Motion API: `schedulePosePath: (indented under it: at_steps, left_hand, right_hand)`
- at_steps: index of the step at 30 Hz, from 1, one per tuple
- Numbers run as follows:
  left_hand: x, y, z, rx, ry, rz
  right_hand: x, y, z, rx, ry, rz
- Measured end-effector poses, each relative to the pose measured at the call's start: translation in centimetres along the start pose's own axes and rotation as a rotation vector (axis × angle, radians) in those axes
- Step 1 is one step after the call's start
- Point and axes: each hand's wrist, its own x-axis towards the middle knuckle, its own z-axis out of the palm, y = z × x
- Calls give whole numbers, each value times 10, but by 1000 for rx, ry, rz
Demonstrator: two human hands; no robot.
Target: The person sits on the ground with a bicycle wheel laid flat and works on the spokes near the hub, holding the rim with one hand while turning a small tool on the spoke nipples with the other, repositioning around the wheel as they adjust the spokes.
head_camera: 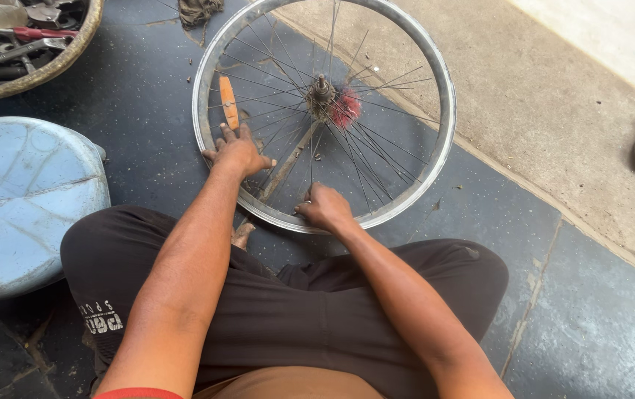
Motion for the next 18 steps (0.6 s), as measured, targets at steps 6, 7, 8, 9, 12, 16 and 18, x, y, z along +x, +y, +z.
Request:
schedulePosePath:
  at_steps: [6,7,8,9,12,16,18]
  left_hand:
    - [-3,2,1,10,-19,6]
    - [-4,2,1,15,-19,12]
    - [-5,1,1,12,-18,10]
    - [-5,1,1,9,-18,8]
    - [-6,0,1,-6,-10,2]
    - [-6,1,2,2,-10,-7]
    - [-5,2,2,9,-12,-2]
  right_hand:
    - [1,5,25,-85,151,59]
    - [4,8,25,-83,134,50]
    - [6,12,23,-82,115,40]
    - [10,16,20,62,50,31]
    - [19,38,3,501,-216,4]
    - [26,57,-11,893,-511,-88]
    - [26,53,-11,832,-460,-147]
